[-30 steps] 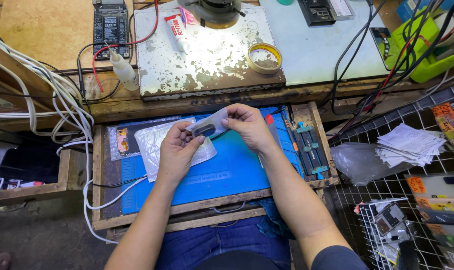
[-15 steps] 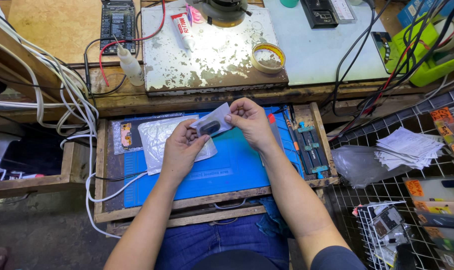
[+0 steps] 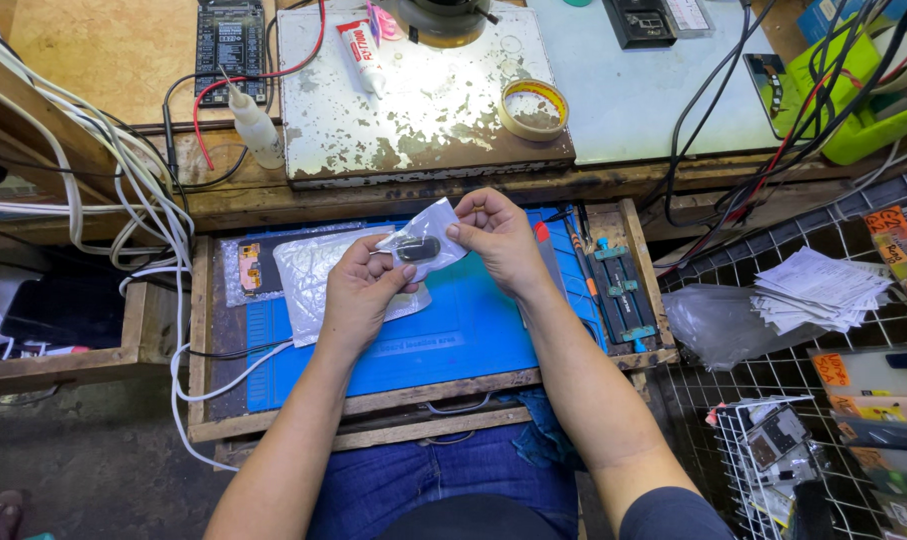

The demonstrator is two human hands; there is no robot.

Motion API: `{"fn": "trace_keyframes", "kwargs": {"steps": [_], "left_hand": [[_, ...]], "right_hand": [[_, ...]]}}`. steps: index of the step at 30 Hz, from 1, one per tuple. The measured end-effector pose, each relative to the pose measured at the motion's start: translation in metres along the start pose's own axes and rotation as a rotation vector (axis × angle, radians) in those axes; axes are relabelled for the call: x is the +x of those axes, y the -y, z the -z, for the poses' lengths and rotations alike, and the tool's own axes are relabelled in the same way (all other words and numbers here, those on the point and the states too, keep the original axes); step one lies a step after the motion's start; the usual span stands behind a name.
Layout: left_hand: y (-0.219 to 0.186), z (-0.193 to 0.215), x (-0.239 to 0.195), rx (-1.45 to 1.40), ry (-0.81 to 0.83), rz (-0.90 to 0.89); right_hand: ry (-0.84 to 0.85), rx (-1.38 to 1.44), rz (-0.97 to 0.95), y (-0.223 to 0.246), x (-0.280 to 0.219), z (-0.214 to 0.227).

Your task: The person handles a black smartphone screen, connecting a cable to its bottom edge and pressing it down on a blue mat. They then unwrap a small black electronic component from a plastic bag and inspect it by turning it over in their hands.

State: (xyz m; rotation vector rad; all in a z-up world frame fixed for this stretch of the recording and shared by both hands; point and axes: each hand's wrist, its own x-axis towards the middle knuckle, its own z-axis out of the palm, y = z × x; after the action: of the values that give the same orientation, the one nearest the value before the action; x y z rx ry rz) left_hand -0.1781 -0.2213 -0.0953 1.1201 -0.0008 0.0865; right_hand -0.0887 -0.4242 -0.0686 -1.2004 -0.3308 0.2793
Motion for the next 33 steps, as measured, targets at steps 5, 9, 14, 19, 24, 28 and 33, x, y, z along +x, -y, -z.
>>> {"fn": "trace_keyframes", "kwargs": {"steps": [5, 9, 14, 19, 24, 28, 33], "left_hand": [[0.000, 0.000, 0.000, 0.021, -0.015, -0.003], [-0.008, -0.005, 0.000, 0.042, -0.008, 0.004], [-0.014, -0.012, -0.004, 0.312, -0.091, -0.336], [-0.007, -0.008, -0.005, 0.381, 0.007, -0.305], [0.005, -0.006, -0.001, 0.018, 0.050, -0.112], [0.002, -0.001, -0.001, 0.031, -0.048, -0.053], [0.004, 0.001, 0.001, -0.041, -0.106, -0.038]], "right_hand": [[0.012, 0.013, 0.000, -0.001, 0.000, 0.000], [0.009, -0.030, 0.029, -0.002, 0.000, 0.001], [-0.090, -0.036, 0.064, 0.003, 0.001, -0.003], [-0.020, -0.442, 0.277, 0.011, -0.016, -0.021], [0.184, -0.868, 0.545, 0.018, -0.029, -0.049], [0.244, -0.897, 0.551, 0.025, -0.028, -0.057], [0.208, -0.885, 0.536, 0.027, -0.029, -0.058]]}}
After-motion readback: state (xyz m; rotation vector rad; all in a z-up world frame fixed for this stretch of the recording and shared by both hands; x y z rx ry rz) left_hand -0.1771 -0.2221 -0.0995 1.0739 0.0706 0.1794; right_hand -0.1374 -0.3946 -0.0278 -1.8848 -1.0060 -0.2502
